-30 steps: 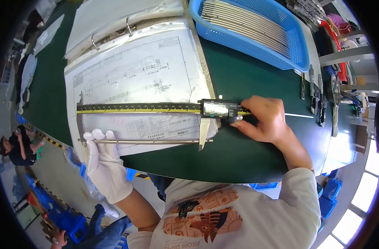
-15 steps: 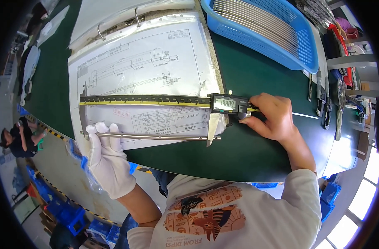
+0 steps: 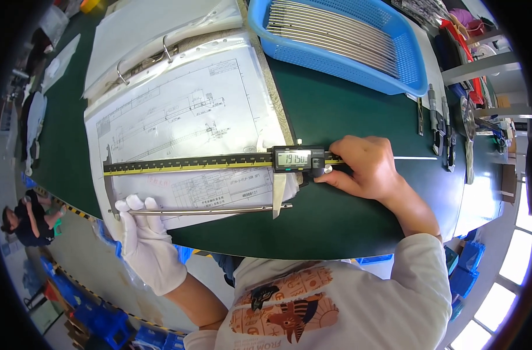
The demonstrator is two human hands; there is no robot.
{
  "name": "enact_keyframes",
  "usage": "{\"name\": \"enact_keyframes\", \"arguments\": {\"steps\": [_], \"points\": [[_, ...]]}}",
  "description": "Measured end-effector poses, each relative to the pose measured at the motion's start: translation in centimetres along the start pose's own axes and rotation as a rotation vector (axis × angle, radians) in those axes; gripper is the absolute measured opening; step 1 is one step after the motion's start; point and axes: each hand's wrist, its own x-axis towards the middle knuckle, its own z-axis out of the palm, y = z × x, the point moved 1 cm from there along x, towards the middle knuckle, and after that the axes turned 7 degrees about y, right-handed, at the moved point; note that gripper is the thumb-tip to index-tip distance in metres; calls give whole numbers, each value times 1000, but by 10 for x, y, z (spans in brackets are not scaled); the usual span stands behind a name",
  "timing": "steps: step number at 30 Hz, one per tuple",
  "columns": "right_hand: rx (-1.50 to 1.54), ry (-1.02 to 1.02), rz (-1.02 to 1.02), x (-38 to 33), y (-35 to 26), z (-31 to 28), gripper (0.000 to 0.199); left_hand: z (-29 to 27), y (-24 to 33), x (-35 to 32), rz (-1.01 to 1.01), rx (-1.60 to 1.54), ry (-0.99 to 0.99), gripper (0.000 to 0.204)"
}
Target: The recorder puts on gloves and uses a digital caliper to measure the length of several metal rods according to technical drawings in a manual.
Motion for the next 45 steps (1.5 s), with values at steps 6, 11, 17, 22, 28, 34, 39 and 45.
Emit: {"name": "enact_keyframes", "arguments": {"steps": [6,11,17,22,28,34,39,45], "points": [[44,46,-3,2,-1,-2,41,1,-1,1,11,-25,9,21],[50,42,23,2,-2,-2,41,2,-2,3,1,-22,-23,21],[63,53,12,4,-3,-2,37,-4,-2,3,-13,-46,-57,21],[37,68,10,0,-2,-2,33,8,-6,0,-22,-32,107,17],[59,73,-5,1,-1,0,32,12,-10,-3,44,17,142,16],[51,82,-13,0,0,1,33,11,-11,-3,67,12,191,17],[40,76,4,-1,-1,-1,32,7,-14,-1,25,-15,186,18],[67,66,-11,6,-3,0,32,3,-5,0,56,12,140,18]]}}
